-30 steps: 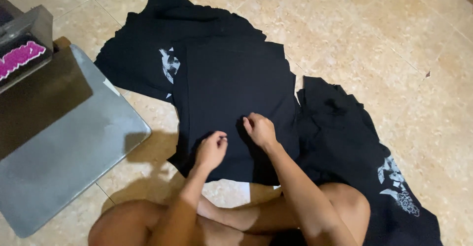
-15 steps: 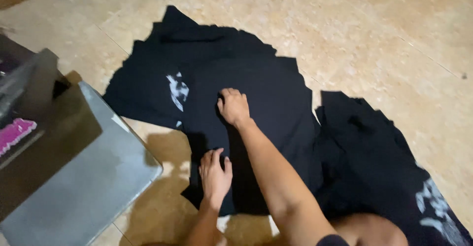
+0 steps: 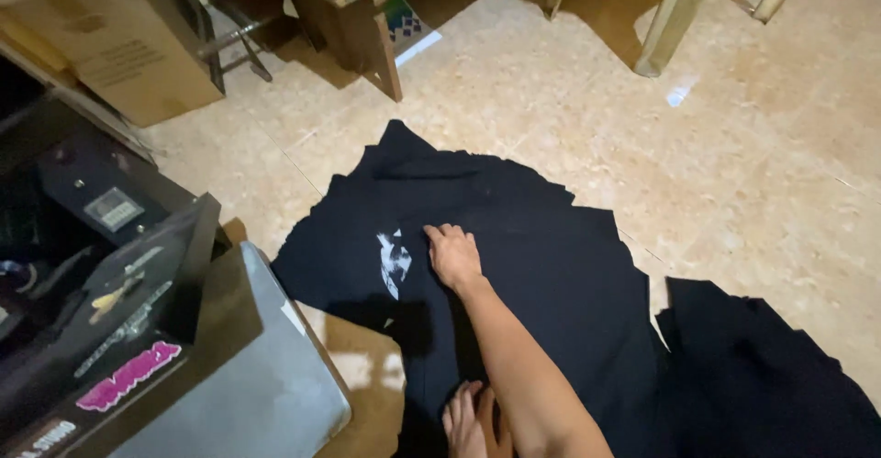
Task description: Smoothing out and stacking printed black t-shirts on the floor near a heat press machine.
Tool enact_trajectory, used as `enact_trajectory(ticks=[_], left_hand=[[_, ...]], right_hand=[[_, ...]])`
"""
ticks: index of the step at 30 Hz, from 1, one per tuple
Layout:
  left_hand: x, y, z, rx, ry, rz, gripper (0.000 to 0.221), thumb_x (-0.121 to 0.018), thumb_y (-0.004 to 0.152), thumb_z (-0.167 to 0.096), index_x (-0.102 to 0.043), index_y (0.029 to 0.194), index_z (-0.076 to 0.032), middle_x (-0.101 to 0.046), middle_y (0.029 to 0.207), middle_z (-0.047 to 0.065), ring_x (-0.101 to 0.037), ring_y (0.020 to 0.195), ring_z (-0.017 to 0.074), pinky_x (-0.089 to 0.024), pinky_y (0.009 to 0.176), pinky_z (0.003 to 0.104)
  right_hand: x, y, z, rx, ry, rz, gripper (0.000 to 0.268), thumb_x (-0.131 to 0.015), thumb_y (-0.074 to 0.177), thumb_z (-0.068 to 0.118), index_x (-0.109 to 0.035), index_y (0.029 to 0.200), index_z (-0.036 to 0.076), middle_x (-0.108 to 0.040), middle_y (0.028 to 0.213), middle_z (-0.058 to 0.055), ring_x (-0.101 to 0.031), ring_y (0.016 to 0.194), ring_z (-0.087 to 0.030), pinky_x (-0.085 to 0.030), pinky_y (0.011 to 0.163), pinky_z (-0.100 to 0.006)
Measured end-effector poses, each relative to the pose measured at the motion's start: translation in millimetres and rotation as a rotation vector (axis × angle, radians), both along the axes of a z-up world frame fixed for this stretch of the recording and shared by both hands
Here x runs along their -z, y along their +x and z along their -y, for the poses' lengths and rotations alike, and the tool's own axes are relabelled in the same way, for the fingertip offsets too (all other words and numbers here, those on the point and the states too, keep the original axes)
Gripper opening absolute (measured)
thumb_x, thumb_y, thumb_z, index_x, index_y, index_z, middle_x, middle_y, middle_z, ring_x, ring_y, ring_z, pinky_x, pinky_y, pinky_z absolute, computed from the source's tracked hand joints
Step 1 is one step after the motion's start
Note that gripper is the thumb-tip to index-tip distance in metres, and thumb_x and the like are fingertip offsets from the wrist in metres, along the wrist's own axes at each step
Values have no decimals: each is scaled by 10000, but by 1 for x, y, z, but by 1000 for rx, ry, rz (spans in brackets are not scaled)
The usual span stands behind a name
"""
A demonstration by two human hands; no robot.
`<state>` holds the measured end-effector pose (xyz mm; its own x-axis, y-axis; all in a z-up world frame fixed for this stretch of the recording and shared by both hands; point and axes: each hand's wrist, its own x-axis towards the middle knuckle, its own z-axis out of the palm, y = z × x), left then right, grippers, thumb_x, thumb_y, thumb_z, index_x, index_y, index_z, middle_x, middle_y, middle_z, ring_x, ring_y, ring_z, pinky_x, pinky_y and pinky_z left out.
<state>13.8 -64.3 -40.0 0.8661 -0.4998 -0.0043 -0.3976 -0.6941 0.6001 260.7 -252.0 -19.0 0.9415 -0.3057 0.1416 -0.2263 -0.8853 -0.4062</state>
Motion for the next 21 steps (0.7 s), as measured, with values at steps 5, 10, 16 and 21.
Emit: enact_trajectory(ticks=[5,10,16,21], left_hand=[[-20,-1,6,35,-80,-9,444,-581,852,-355,-656,1269,-223,-579,1350,20,-492,1314,299,-349,1036,492],[-11,2,6,-31,-161,130,276,-561,885,-269,-718,1097,-188,-660,1225,47,-578,1214,328,-407,955,514],[-19,9,2,47,-101,-5,421,-614,848,-247,-655,1260,-169,-578,1315,104,-460,1301,330,-340,1021,541],[-22,13,0,46,-74,152,414,-627,833,-277,-666,1239,-209,-601,1217,55,-534,1196,277,-390,972,480]], right_hand=[[-16,23,2,-106,-84,-387,642,-446,982,67,-412,1574,315,-551,1364,-141,-519,1231,-349,-443,1009,-518],[8,25,4,-104,-195,-271,269,-527,968,124,-750,1098,201,-643,1082,-80,-633,1026,-315,-499,862,-498],[-8,1,6,-68,-212,-70,229,-494,1011,182,-698,1083,108,-606,1083,-129,-605,981,-360,-508,785,-544],[-13,-32,8,-107,-79,45,221,-548,932,98,-687,1083,19,-603,1321,-159,-628,960,-408,-549,692,-546]])
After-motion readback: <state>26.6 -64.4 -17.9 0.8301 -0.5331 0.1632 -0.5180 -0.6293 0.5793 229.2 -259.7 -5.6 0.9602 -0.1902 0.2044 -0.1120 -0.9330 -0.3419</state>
